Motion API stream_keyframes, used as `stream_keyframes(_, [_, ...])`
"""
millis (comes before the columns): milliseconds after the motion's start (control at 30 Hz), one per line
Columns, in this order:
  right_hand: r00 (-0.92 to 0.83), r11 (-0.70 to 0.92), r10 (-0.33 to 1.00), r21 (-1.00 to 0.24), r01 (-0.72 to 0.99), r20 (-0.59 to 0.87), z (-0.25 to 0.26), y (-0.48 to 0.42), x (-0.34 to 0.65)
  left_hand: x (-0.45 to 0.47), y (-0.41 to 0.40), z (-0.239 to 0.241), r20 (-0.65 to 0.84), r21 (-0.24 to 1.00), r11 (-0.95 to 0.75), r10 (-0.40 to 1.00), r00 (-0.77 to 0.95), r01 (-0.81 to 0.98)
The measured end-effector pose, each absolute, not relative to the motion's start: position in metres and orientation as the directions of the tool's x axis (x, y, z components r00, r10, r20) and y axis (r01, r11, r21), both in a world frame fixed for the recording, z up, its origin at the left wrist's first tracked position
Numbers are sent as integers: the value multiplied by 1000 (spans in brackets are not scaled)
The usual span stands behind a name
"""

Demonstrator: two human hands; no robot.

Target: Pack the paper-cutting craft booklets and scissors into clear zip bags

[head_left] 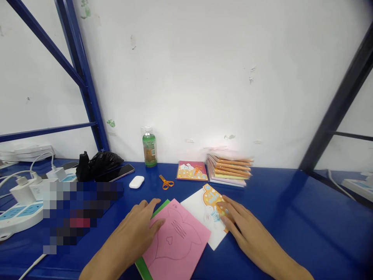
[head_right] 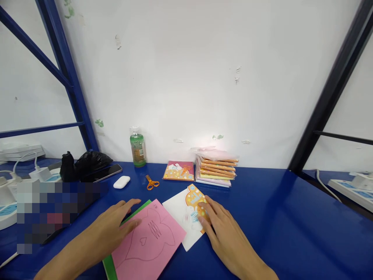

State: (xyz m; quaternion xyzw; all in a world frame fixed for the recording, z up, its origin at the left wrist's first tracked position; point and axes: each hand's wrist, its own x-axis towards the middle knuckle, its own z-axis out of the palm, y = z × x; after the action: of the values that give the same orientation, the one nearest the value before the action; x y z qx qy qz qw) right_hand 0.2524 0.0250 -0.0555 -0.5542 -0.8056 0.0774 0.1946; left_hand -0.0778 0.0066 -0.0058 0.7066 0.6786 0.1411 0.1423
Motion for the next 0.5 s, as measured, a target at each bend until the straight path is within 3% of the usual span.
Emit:
stream_keyframes(300, [-299,354,933,-356,865,201,-53,18,251,-57,-14,2,21,237,-150,989,149,960])
stream_keyframes(400, [-311,368,927,-357,859,209,-53,18,252,-53,-19,-6,146,188,-183,977,157,965])
stream_keyframes(500, [-323,397,913,-365,842,249,-50,19,251,-42,-30,-25,321,19,-436,855,408,900])
